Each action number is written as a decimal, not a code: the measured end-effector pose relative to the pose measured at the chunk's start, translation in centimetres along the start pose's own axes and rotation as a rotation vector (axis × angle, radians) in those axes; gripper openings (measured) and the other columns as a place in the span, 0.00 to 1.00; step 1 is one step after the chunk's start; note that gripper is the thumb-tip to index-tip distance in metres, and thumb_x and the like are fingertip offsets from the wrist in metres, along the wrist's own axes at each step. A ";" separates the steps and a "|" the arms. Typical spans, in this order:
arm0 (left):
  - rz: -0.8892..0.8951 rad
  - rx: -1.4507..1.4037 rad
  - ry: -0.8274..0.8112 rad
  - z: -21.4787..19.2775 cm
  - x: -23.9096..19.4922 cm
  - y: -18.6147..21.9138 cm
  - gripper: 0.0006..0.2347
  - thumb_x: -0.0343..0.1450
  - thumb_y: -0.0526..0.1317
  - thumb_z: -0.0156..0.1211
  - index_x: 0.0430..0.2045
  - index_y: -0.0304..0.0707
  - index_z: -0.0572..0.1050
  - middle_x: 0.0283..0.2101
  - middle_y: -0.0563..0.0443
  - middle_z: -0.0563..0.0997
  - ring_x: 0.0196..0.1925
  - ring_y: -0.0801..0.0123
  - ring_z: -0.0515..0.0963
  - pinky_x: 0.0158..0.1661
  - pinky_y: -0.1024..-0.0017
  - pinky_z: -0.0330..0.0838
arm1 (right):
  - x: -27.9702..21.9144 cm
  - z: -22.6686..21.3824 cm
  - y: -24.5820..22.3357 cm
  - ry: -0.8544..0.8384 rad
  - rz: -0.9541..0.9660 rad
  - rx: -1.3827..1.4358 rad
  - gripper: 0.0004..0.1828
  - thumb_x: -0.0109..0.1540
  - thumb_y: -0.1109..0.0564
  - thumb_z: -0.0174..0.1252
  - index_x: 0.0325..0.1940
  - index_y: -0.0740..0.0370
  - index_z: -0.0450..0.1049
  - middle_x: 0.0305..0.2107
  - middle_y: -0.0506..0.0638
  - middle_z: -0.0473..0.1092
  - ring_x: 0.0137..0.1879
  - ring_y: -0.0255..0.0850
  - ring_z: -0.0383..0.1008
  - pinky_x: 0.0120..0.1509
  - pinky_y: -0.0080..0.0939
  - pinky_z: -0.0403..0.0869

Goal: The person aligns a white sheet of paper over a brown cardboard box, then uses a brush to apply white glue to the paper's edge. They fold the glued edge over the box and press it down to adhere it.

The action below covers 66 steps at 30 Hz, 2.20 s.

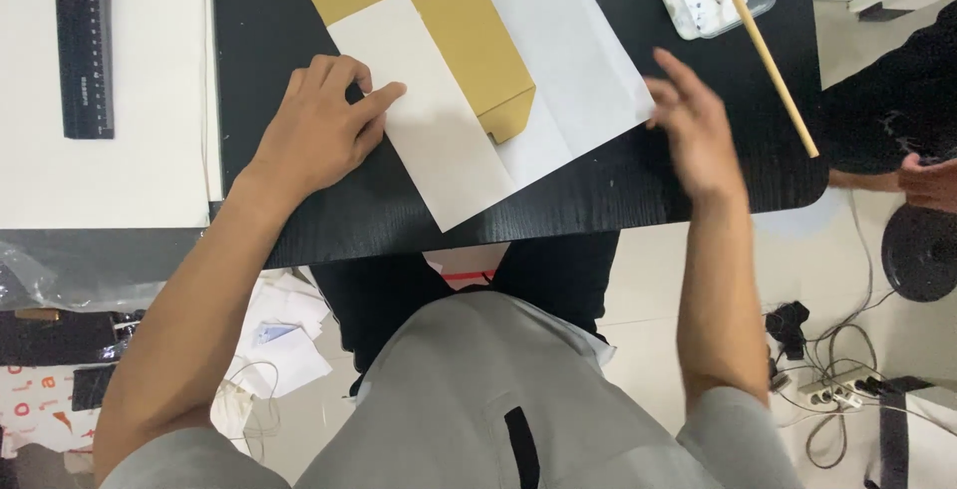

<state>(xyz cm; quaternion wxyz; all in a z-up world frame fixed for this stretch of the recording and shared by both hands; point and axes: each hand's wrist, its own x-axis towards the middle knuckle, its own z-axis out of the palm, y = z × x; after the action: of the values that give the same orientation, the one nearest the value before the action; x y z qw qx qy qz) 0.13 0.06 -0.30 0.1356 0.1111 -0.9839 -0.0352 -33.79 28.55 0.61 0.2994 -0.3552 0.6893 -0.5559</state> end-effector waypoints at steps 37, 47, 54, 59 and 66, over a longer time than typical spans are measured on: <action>0.105 0.135 0.169 1.8 1.4 -0.4 0.13 0.74 0.41 0.66 0.53 0.54 0.78 0.45 0.49 0.72 0.43 0.57 0.71 0.36 0.59 0.64 | 12.4 0.4 -5.7 -0.101 0.020 -0.651 0.09 0.74 0.54 0.64 0.39 0.53 0.80 0.27 0.41 0.72 0.33 0.29 0.68 0.40 0.33 0.68; 0.155 0.119 0.199 2.3 2.9 1.0 0.14 0.73 0.48 0.68 0.51 0.49 0.80 0.43 0.48 0.75 0.45 0.57 0.74 0.37 0.58 0.66 | 12.0 1.6 -6.5 -0.107 -0.350 -0.865 0.08 0.75 0.57 0.65 0.41 0.60 0.83 0.32 0.47 0.76 0.35 0.35 0.70 0.35 0.41 0.67; 0.227 0.102 0.205 2.8 3.9 1.5 0.20 0.73 0.57 0.66 0.49 0.43 0.78 0.43 0.48 0.74 0.43 0.58 0.72 0.39 0.61 0.66 | 9.0 6.6 -8.6 -0.108 -0.525 -0.958 0.06 0.69 0.62 0.63 0.38 0.63 0.83 0.30 0.51 0.79 0.31 0.38 0.75 0.38 0.39 0.75; 0.258 0.042 0.181 3.0 4.5 1.8 0.23 0.69 0.55 0.71 0.49 0.38 0.77 0.54 0.43 0.76 0.55 0.54 0.74 0.41 0.60 0.72 | 7.9 9.6 -7.3 -0.050 -0.611 -1.197 0.04 0.63 0.59 0.63 0.35 0.53 0.83 0.32 0.46 0.79 0.34 0.45 0.77 0.42 0.56 0.65; 0.264 0.013 0.185 3.4 4.3 2.1 0.21 0.74 0.53 0.66 0.55 0.40 0.76 0.61 0.41 0.76 0.62 0.49 0.75 0.54 0.57 0.73 | 6.6 12.4 -5.4 -0.040 -0.660 -1.322 0.11 0.68 0.57 0.61 0.32 0.57 0.82 0.26 0.46 0.75 0.29 0.45 0.71 0.46 0.51 0.59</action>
<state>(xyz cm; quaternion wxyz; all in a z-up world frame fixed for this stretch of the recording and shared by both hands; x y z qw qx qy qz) -5.30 1.26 -2.29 0.2282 -0.0157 -0.9735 -0.0003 -26.71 15.54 3.23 -0.1474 -0.6603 0.7321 -0.0795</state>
